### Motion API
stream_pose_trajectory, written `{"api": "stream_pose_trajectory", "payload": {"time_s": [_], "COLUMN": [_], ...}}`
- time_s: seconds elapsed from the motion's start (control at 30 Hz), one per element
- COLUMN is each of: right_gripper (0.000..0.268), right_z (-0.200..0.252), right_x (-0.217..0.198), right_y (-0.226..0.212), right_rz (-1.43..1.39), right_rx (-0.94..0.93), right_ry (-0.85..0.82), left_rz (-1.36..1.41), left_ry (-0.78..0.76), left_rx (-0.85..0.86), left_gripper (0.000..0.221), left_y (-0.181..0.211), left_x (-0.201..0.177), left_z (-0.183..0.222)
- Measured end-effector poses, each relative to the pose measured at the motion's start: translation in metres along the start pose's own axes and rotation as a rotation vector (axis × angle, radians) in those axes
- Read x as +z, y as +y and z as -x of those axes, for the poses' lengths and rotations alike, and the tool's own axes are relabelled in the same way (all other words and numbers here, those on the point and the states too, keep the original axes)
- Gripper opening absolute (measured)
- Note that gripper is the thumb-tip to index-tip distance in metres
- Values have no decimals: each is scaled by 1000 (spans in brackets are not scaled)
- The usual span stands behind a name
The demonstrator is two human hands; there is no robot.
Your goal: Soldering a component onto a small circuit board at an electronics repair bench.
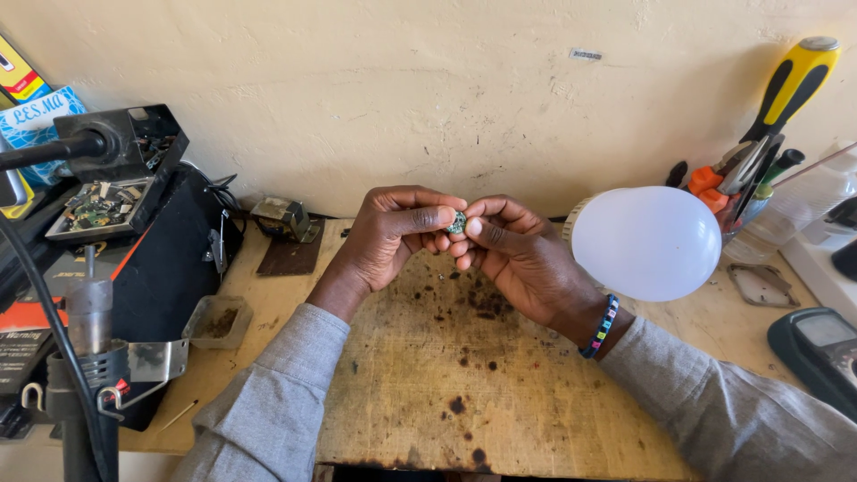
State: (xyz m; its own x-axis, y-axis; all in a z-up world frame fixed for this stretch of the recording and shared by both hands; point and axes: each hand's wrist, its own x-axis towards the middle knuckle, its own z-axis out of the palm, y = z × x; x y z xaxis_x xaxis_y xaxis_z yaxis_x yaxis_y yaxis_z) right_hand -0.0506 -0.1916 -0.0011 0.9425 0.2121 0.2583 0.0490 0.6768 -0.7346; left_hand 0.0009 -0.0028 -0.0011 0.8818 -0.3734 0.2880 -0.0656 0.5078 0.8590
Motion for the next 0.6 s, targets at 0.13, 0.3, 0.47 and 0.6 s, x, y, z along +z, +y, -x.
{"api": "stream_pose_trajectory", "payload": {"time_s": [0.13, 0.3, 0.47, 0.6], "right_gripper": [15, 14, 14, 14], "right_z": [0, 1, 1, 0], "right_x": [0, 1, 1, 0], "right_y": [1, -1, -1, 0], "right_rz": [4, 15, 12, 9], "right_rx": [-9, -3, -7, -7], "right_ry": [-8, -10, -22, -23], "left_rz": [-1, -4, -6, -8], "left_ry": [-5, -20, -25, -29], "left_rx": [10, 23, 37, 47], "left_gripper": [26, 25, 25, 25], "left_y": [2, 0, -1, -2], "left_x": [1, 0, -1, -1], "left_z": [1, 1, 1, 1]}}
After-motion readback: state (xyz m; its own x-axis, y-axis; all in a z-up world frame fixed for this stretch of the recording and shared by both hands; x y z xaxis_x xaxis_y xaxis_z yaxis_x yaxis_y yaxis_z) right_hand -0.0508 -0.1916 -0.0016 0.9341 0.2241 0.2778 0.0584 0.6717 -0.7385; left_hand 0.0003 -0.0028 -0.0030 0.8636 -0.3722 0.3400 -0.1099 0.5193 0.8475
